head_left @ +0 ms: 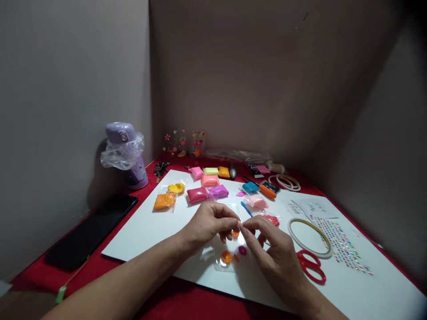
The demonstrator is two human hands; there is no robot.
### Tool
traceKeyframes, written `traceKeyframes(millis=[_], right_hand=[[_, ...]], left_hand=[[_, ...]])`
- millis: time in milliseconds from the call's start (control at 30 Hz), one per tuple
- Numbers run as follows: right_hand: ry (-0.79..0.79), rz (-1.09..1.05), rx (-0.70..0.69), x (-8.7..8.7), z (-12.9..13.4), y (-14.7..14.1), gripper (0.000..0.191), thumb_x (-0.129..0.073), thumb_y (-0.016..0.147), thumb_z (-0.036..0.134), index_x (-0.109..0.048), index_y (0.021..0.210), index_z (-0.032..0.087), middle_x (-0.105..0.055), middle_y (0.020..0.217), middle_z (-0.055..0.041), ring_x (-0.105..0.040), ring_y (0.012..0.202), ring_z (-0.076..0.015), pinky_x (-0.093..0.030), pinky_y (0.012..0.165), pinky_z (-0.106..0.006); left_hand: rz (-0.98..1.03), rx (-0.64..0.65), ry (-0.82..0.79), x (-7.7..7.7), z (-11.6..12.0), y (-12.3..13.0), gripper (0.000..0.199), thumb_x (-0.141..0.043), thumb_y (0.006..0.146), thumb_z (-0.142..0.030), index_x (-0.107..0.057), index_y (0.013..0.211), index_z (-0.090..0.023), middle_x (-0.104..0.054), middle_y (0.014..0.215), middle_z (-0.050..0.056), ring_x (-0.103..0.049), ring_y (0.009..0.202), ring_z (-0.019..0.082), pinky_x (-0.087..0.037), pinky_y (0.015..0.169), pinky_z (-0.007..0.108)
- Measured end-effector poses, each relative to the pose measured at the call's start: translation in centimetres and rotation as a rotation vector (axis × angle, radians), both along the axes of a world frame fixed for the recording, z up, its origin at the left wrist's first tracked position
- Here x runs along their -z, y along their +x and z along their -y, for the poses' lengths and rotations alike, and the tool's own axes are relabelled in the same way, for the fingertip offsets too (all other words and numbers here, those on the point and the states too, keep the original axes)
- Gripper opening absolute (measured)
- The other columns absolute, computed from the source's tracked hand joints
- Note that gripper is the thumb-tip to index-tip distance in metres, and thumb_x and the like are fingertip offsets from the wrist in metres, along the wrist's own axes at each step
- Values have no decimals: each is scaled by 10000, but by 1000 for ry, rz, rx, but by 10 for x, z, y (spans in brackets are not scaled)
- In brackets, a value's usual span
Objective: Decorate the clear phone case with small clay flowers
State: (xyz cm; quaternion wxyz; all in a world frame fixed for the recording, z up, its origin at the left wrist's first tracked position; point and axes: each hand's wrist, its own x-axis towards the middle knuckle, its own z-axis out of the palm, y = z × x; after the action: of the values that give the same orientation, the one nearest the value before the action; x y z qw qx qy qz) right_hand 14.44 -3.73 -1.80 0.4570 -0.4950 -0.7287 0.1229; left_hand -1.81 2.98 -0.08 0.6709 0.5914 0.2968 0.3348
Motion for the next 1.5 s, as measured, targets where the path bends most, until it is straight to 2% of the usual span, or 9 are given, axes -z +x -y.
traceKeyframes(millis=[300, 500, 700, 933, 1100, 1267, 1400, 1500], right_hand=[[6, -3, 1, -1, 0, -2, 146, -499, 919, 243, -586, 810, 201, -609, 737, -14, -531, 605, -132, -405, 512, -254], [1, 3, 40, 1, 0, -1, 156, -508, 914, 260, -571, 781, 209, -603, 686, 7, -514, 543, -116, -385, 468, -239], [-4, 22, 29, 3, 3, 0, 145, -498, 912, 234, -558, 782, 206, -598, 701, 3, -509, 563, -120, -383, 492, -242], [-8, 47, 31, 5, 1, 0, 140, -486, 914, 235, -567, 803, 206, -604, 720, -5, -530, 593, -131, -387, 509, -248], [-10, 38, 71, 5, 1, 0, 154, -494, 909, 245, -561, 775, 209, -606, 686, 4, -535, 561, -125, -390, 482, -237], [-48, -22, 66, 2, 2, -1, 148, -506, 906, 255, -571, 780, 212, -615, 672, 17, -531, 525, -112, -393, 457, -224], [-52, -60, 34, 0, 3, -2, 153, -496, 914, 257, -584, 798, 211, -617, 687, 13, -535, 538, -112, -403, 469, -221], [-32, -40, 32, 1, 3, -3, 165, -495, 916, 260, -575, 782, 207, -615, 691, 7, -545, 570, -120, -409, 506, -232]], left_hand=[[-45, -58, 73, -1, 5, 5, 133, -653, 714, -239, -606, 702, -115, -601, 577, 10, -493, 460, 77, -398, 435, 191], [-86, -51, 108, 1, 7, 5, 173, -640, 753, -281, -635, 814, -119, -624, 657, 21, -526, 513, 88, -418, 471, 199], [-152, -34, 174, 1, 7, 3, 157, -618, 775, -276, -619, 740, -123, -595, 623, 10, -502, 498, 85, -408, 466, 199], [-289, -137, 501, 2, 15, 4, 122, -565, 813, -204, -630, 728, -147, -603, 643, 3, -519, 575, 97, -394, 541, 197], [-224, -107, 336, 2, 15, 5, 164, -542, 840, -228, -668, 791, -134, -612, 660, 18, -515, 523, 92, -418, 513, 205], [-163, -189, 263, -1, 15, 7, 158, -626, 782, -234, -695, 873, -125, -631, 800, 41, -547, 563, 92, -457, 524, 214], [-113, -122, 115, -1, 14, 8, 135, -649, 750, -243, -638, 728, -111, -582, 631, 9, -523, 530, 95, -441, 470, 200], [-82, -110, 85, 0, 13, 8, 144, -653, 738, -251, -616, 728, -112, -563, 605, -2, -521, 524, 96, -440, 451, 196]])
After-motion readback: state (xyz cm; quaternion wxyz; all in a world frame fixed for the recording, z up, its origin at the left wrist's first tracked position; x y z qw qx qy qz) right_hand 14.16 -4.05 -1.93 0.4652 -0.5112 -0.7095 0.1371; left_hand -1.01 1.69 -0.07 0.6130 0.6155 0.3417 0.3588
